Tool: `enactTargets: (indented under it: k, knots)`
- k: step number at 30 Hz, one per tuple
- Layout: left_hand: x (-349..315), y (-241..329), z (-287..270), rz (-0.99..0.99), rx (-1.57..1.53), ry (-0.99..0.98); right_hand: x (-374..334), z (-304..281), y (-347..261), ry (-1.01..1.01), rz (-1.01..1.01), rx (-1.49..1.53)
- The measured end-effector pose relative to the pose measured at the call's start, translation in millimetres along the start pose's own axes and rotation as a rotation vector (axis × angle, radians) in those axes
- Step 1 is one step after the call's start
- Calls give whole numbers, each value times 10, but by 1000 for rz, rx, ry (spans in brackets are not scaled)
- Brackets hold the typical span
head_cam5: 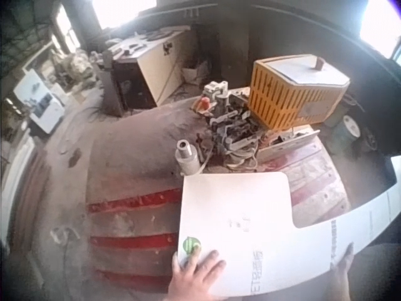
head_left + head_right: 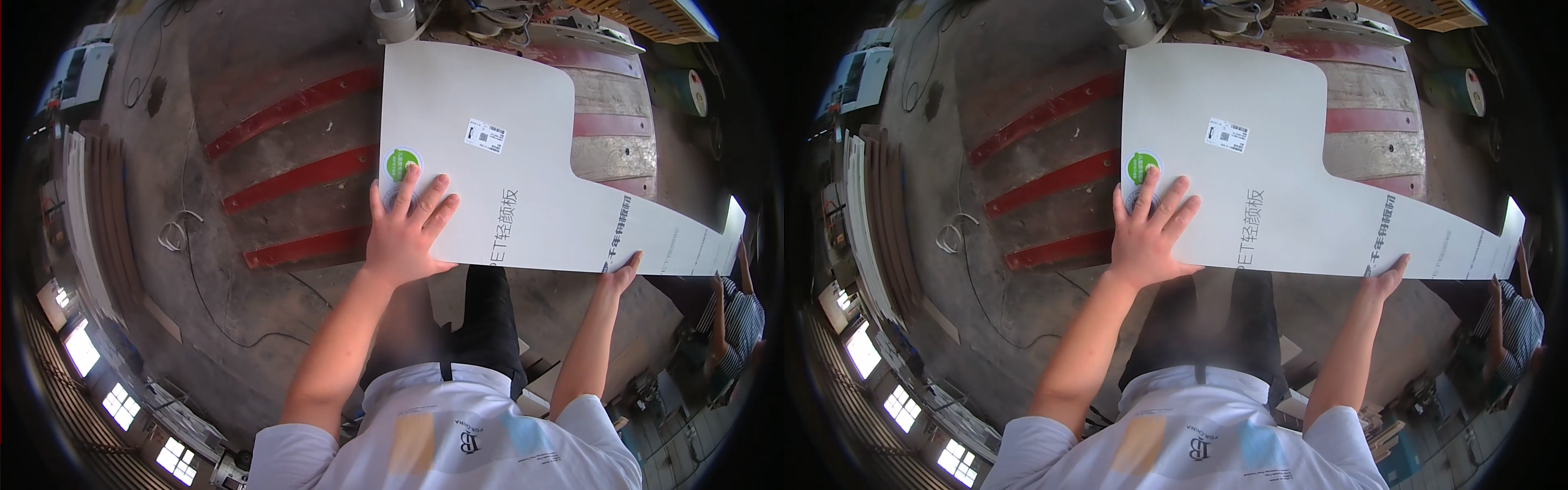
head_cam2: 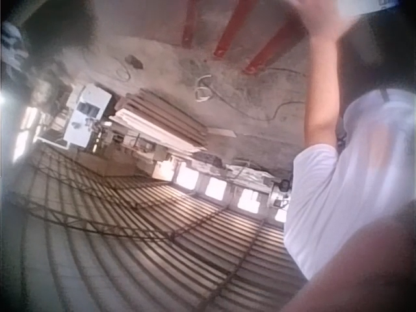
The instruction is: The person picks up a shaped wooden panel, carries it to a table, and applies an edge-banding strip along its edge by hand with a coworker. They then guide the panel's edges through an edge-banding machine and carry the panel away.
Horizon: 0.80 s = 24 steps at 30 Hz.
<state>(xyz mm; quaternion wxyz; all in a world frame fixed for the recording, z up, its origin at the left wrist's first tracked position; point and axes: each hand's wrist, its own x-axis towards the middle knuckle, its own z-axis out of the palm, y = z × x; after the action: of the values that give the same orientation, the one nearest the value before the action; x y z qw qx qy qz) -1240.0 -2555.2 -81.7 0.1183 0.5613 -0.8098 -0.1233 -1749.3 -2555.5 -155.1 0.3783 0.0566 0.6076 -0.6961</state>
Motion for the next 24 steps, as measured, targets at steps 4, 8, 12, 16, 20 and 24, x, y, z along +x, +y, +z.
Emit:
enactTargets:
  k: [4, 8, 12, 16, 20, 24]
  knots:
    - [-7, -25, 8, 2, -5, -11, -36, 11, -6, 14, 22, -6]
    - [-14, -24, 3, -6, 19, -26, -19, -50, -7, -12, 38, -18]
    - [-12, -17, 30, -32, 13, -21, -31, -15, 25, 13, 33, -38]
    - [17, 0, 9, -50, 8, -16, -60, 17, 22, 35, 22, -55]
    - [45, 7, 2, -59, -2, -18, -189, 138, -18, 71, 66, -62]
    - [55, 11, -16, -66, 1, -15, -229, 154, -106, 94, 111, -97]
